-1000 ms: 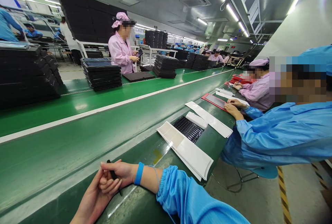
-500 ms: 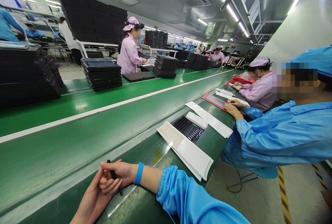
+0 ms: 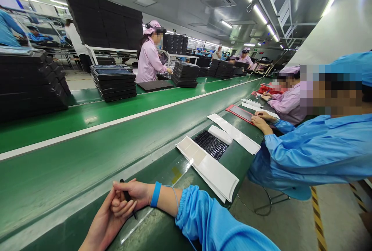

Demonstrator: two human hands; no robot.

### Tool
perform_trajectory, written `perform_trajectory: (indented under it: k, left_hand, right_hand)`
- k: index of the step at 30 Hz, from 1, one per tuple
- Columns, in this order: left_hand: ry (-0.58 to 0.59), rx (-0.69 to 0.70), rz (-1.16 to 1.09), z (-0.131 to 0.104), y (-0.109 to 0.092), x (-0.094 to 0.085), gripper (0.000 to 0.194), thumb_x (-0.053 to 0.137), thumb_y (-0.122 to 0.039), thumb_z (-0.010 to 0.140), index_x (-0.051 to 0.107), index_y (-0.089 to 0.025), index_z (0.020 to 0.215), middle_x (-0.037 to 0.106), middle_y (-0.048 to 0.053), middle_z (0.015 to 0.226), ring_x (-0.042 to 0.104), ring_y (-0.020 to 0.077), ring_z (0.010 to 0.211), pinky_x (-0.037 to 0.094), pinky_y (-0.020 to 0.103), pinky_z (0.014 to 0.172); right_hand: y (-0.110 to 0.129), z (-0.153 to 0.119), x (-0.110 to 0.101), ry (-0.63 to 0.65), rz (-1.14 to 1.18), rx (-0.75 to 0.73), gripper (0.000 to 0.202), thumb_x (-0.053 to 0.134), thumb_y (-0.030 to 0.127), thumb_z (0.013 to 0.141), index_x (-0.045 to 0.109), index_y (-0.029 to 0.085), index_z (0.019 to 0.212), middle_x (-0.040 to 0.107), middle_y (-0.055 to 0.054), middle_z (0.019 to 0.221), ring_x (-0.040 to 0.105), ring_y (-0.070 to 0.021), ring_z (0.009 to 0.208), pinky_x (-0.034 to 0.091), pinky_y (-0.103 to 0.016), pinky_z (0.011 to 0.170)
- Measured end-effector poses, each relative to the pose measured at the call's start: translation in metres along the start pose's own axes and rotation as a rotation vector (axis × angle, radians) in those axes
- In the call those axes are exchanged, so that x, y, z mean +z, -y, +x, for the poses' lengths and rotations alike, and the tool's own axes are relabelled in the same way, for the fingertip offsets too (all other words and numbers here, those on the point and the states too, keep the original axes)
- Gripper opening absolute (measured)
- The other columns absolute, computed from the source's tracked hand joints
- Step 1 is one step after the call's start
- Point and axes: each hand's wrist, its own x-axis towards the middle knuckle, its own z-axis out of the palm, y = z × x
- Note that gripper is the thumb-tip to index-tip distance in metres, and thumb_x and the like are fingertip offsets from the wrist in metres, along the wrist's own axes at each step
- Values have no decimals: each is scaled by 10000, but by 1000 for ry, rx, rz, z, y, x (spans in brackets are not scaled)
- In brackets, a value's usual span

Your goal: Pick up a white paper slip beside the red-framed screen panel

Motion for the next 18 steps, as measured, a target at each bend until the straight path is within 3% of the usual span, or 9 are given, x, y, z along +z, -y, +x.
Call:
perform_trajectory:
  k: [5,18]
  left_hand:
    - [32,22,25,1,1,-2,493,377,-110,932,385,-140,1424,607,149,1187,644,234,978,527,425,904]
    - [14,-10,-22,-1,0,1,431,330,-132,967,423,-129,1387,601,131,1200,654,166,844,596,329,741]
  right_hand:
    - [1,-1,1,-5,-4,5,755,-28,457,1034,415,122,522,287,28,478,211,-62,322,200,-116,294]
    - [4,-7,8,-38,-11,-7,747,-25,428,1037,402,123,505,276,22,465,209,-67,320,212,-119,276]
